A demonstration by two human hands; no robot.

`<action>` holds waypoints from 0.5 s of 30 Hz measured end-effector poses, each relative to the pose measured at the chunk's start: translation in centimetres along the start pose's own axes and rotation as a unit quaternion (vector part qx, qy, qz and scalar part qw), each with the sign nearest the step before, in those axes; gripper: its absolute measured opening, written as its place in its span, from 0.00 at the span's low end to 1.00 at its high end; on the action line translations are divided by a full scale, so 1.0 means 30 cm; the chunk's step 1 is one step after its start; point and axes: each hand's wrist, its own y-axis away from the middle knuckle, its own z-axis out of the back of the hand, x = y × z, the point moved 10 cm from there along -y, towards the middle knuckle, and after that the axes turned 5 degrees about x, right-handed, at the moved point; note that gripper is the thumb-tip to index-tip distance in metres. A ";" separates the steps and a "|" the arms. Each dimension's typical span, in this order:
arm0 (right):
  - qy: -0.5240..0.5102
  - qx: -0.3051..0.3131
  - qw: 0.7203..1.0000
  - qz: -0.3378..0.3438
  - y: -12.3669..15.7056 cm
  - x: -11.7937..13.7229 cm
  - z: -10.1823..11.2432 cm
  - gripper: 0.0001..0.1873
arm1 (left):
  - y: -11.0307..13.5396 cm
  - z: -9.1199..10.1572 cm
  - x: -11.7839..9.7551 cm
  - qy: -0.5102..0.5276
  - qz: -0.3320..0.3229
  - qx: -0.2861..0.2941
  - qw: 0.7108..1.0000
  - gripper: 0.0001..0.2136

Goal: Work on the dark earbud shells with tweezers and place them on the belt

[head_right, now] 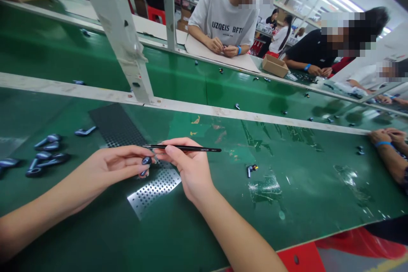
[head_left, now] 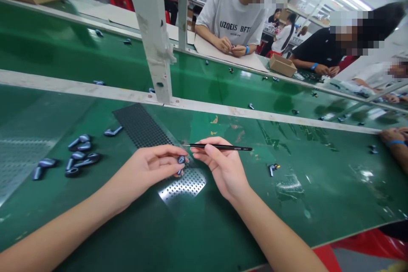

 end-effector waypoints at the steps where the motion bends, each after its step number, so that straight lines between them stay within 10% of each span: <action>1: -0.002 0.002 1.000 0.000 0.000 -0.001 -0.001 0.13 | -0.001 0.000 0.001 -0.001 0.001 -0.001 1.000 0.18; 15: -0.005 0.008 1.000 0.013 -0.004 0.000 0.001 0.13 | -0.002 0.028 0.001 -0.005 -0.012 -0.016 1.000 0.17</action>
